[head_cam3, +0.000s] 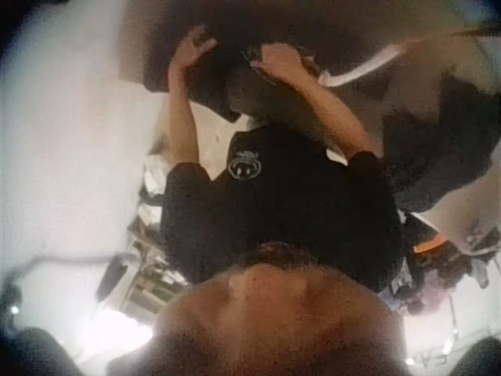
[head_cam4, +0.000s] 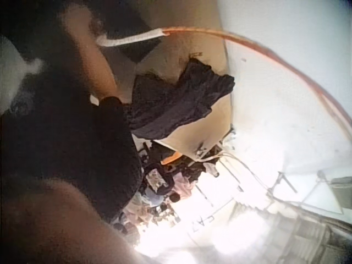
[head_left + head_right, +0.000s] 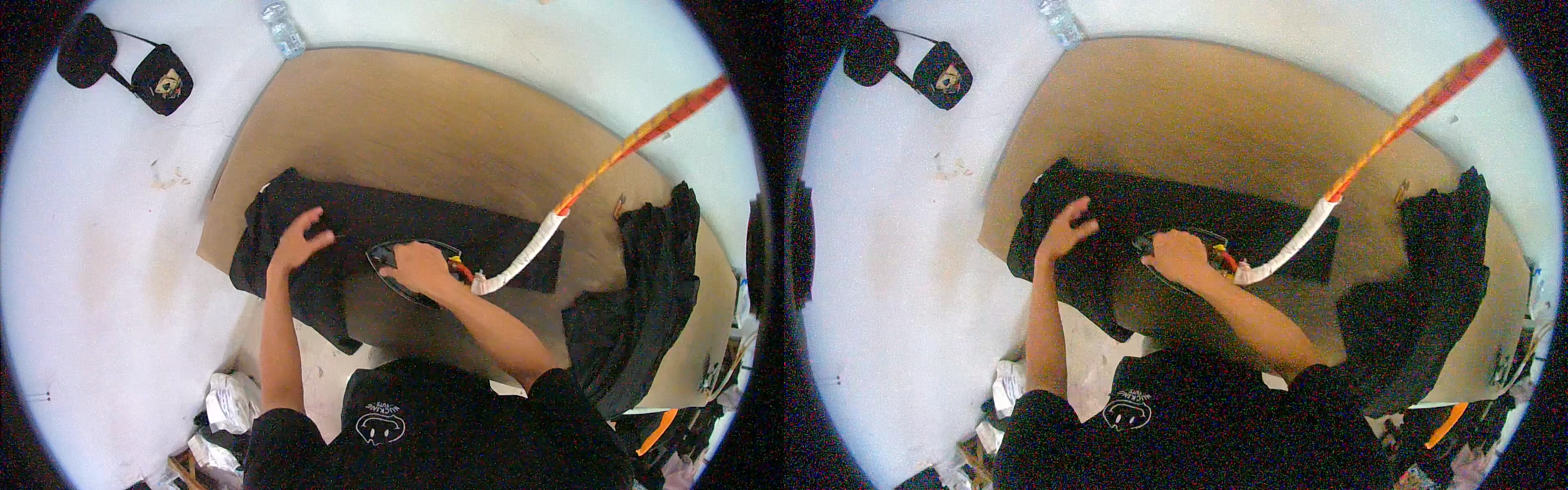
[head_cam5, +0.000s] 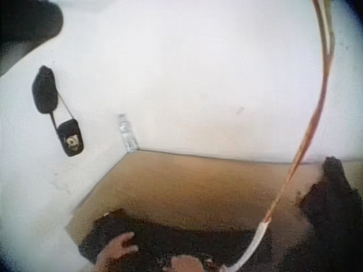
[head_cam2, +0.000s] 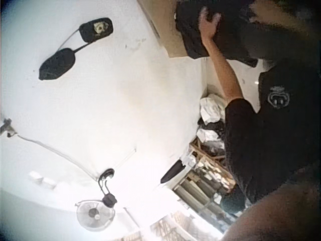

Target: The person irons a black shirt on a flat ironing board. They repeatedly smooth the fabric, use a steam iron to press the sleeves and body, and fold the shirt after ironing.

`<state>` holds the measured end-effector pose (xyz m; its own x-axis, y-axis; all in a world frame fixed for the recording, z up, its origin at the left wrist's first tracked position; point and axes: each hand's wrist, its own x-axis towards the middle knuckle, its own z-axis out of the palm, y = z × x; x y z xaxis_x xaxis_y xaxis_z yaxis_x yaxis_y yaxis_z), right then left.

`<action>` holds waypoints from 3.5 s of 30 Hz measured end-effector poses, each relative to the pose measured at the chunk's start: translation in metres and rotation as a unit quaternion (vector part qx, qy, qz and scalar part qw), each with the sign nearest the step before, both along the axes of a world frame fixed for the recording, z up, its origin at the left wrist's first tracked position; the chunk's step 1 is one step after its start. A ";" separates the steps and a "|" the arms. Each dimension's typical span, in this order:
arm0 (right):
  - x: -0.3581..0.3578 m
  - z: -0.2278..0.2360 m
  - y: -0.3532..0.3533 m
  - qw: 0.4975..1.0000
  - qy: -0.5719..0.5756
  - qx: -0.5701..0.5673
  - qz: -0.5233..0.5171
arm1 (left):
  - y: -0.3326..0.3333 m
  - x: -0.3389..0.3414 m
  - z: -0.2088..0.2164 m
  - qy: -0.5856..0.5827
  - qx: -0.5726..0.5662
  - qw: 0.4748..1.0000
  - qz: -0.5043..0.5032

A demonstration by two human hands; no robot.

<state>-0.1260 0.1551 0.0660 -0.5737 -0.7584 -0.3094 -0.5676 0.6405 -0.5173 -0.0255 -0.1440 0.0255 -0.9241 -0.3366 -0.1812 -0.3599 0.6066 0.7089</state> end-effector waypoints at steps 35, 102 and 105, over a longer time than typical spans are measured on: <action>0.013 0.022 -0.116 0.989 -0.060 0.126 0.045 | -0.093 -0.121 -0.056 0.023 -0.228 0.970 -0.082; 0.349 0.367 0.345 0.481 0.673 0.101 -0.552 | 0.106 0.108 0.132 0.144 0.111 0.923 -0.338; 0.292 0.374 0.345 0.557 0.625 0.064 -0.542 | 0.069 0.091 0.160 0.177 0.186 0.892 -0.371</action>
<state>0.1658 0.5000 0.4405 -0.5005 0.2268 0.8355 0.3235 0.9442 -0.0625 0.0654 -0.0753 0.1852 -0.8889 0.4147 0.1945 0.3293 0.2836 0.9006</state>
